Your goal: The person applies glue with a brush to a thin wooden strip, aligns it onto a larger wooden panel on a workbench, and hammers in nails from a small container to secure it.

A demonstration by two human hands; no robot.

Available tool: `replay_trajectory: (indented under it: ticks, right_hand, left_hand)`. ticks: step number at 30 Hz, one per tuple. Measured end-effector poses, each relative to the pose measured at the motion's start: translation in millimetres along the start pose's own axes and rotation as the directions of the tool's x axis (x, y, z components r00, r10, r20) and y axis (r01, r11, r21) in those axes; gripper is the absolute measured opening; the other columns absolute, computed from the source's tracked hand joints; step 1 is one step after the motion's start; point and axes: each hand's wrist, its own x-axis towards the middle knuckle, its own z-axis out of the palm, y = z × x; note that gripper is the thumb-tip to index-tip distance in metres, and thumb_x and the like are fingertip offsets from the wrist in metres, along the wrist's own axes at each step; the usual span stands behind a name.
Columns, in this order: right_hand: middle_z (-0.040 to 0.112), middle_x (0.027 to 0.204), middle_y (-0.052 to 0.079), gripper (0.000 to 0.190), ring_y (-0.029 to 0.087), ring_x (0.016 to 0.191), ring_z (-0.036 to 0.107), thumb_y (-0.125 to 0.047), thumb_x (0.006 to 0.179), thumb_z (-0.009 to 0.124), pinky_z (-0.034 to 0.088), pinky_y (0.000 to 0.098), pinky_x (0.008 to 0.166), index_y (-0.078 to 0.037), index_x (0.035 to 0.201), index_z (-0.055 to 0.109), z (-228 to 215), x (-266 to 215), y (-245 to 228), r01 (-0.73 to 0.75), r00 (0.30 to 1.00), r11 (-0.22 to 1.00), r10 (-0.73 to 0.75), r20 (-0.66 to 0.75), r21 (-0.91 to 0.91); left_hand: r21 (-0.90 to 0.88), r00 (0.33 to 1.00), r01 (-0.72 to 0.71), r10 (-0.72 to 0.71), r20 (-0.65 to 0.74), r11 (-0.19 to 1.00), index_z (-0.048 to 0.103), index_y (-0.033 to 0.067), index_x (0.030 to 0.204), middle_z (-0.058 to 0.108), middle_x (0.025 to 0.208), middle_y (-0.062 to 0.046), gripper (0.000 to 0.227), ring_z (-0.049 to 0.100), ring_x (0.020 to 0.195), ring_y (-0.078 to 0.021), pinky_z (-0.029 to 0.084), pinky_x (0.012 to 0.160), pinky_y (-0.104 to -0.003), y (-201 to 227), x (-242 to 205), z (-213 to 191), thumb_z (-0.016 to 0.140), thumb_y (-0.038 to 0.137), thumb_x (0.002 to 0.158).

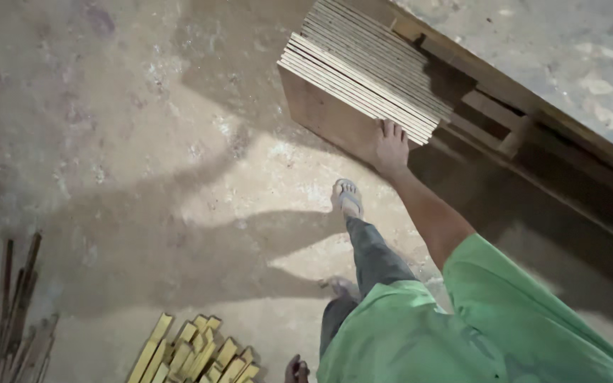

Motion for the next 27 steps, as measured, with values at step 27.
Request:
replay_trajectory:
  ticks: [27]
  right_hand:
    - [0.037,0.157,0.016,0.075,0.036,0.142,0.037,-0.028,0.084,0.061,0.025,0.059,0.116,0.002,0.151,0.044,-9,-30,-22,0.003,0.998,0.982,0.01,0.07,-0.189]
  left_hand:
    - [-0.018,0.993,-0.113,0.112,-0.041,0.993,0.066,0.0085,0.131,0.075,0.114,-0.013,0.042,0.072,0.104,-0.0215,0.059,0.091,-0.037,107,-4,-39,0.067,0.023,0.092]
